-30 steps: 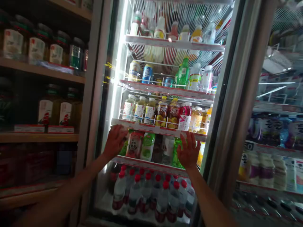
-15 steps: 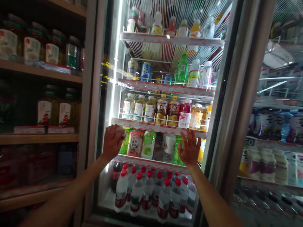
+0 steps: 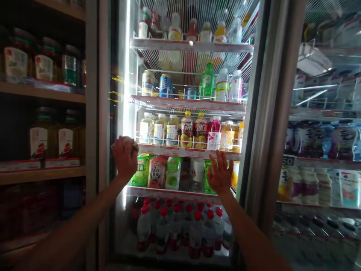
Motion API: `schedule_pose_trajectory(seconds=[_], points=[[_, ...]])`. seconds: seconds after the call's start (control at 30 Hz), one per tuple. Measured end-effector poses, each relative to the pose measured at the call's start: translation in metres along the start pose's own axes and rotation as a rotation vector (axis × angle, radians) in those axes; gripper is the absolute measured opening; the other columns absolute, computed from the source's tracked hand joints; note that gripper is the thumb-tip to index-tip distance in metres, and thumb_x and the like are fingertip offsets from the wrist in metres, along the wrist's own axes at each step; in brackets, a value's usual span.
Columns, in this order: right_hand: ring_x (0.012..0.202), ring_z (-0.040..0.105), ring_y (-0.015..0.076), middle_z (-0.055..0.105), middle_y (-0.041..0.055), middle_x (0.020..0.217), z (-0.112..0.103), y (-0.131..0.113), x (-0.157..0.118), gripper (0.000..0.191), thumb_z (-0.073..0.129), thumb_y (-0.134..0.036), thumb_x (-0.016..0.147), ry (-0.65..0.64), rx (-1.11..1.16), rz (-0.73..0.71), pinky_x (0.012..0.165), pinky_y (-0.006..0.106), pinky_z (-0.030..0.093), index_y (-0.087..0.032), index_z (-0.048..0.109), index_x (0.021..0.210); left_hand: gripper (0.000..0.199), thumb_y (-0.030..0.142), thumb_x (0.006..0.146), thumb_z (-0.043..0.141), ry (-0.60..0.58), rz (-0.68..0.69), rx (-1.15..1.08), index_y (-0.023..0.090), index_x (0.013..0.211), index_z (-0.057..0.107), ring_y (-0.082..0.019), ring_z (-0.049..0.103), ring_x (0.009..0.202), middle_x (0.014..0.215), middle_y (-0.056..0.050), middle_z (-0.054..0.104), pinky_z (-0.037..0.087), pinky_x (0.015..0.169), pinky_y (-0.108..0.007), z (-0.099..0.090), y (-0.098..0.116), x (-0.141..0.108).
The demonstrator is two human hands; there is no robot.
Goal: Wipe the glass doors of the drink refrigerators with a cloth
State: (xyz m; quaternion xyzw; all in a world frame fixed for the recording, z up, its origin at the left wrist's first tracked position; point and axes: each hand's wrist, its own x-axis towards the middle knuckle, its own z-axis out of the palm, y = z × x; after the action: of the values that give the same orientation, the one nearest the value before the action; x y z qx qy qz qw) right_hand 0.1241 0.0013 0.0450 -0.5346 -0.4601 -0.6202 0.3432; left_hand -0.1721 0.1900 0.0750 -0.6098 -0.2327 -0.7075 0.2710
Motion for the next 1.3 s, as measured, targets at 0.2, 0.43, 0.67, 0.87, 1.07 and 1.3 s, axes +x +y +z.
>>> schedule_pose_trajectory(seconds=[0.2, 0.43, 0.67, 0.87, 1.07, 1.3], points=[[0.136, 0.024, 0.0235, 0.034, 0.0084, 0.145, -0.001, -0.001, 0.001, 0.055, 0.042, -0.029, 0.085, -0.014, 0.013, 0.008, 0.109, 0.047, 0.015, -0.024, 0.031, 0.139, 0.036, 0.017, 0.081, 0.054, -0.230, 0.574, -0.161, 0.026, 0.116, 0.053, -0.028, 0.022, 0.136, 0.137, -0.007, 0.044, 0.023, 0.109, -0.055, 0.009, 0.055, -0.013], [0.136, 0.026, 0.0236, 0.037, 0.0094, 0.143, -0.002, -0.002, 0.001, 0.052, 0.041, -0.029, 0.085, -0.014, -0.008, 0.010, 0.109, 0.046, 0.016, -0.024, 0.035, 0.136, 0.043, 0.021, 0.087, 0.043, -0.069, 0.203, -0.094, 0.021, 0.130, 0.040, -0.027, 0.020, 0.137, 0.144, -0.011, 0.034, 0.022, 0.110, -0.052, 0.013, 0.021, 0.029], [0.135, 0.028, 0.0235, 0.040, 0.0106, 0.141, -0.002, -0.003, 0.002, 0.049, 0.042, -0.029, 0.084, -0.017, -0.011, 0.016, 0.108, 0.047, 0.017, -0.023, 0.039, 0.133, 0.051, 0.019, 0.085, 0.044, -0.256, 0.540, -0.193, 0.023, 0.135, 0.034, -0.022, 0.017, 0.138, 0.139, -0.008, 0.043, 0.015, 0.113, -0.050, 0.023, 0.062, 0.019], [0.135, 0.026, 0.0227, 0.037, 0.0100, 0.143, -0.001, -0.001, 0.001, 0.053, 0.043, -0.028, 0.084, -0.017, -0.009, 0.008, 0.109, 0.046, 0.015, -0.023, 0.035, 0.136, 0.051, 0.022, 0.084, 0.047, -0.025, 0.157, -0.102, 0.024, 0.134, 0.038, -0.026, 0.021, 0.137, 0.147, -0.012, 0.027, 0.022, 0.110, -0.050, 0.025, 0.027, 0.042], [0.136, 0.025, 0.0230, 0.034, 0.0091, 0.145, -0.001, -0.002, 0.001, 0.054, 0.042, -0.028, 0.084, -0.028, 0.005, 0.025, 0.109, 0.046, 0.015, -0.024, 0.032, 0.137, 0.049, 0.021, 0.083, 0.047, -0.031, 0.191, -0.115, 0.021, 0.132, 0.040, -0.029, 0.017, 0.138, 0.148, -0.013, 0.025, 0.020, 0.110, -0.054, 0.031, 0.049, 0.042], [0.136, 0.025, 0.0231, 0.032, 0.0084, 0.146, -0.001, -0.001, 0.001, 0.056, 0.042, -0.029, 0.084, -0.027, 0.002, 0.021, 0.109, 0.047, 0.014, -0.025, 0.030, 0.139, 0.043, 0.023, 0.082, 0.050, -0.202, 0.414, -0.211, 0.026, 0.125, 0.048, -0.025, 0.022, 0.137, 0.145, -0.006, 0.032, 0.018, 0.112, -0.048, 0.032, 0.054, 0.053]])
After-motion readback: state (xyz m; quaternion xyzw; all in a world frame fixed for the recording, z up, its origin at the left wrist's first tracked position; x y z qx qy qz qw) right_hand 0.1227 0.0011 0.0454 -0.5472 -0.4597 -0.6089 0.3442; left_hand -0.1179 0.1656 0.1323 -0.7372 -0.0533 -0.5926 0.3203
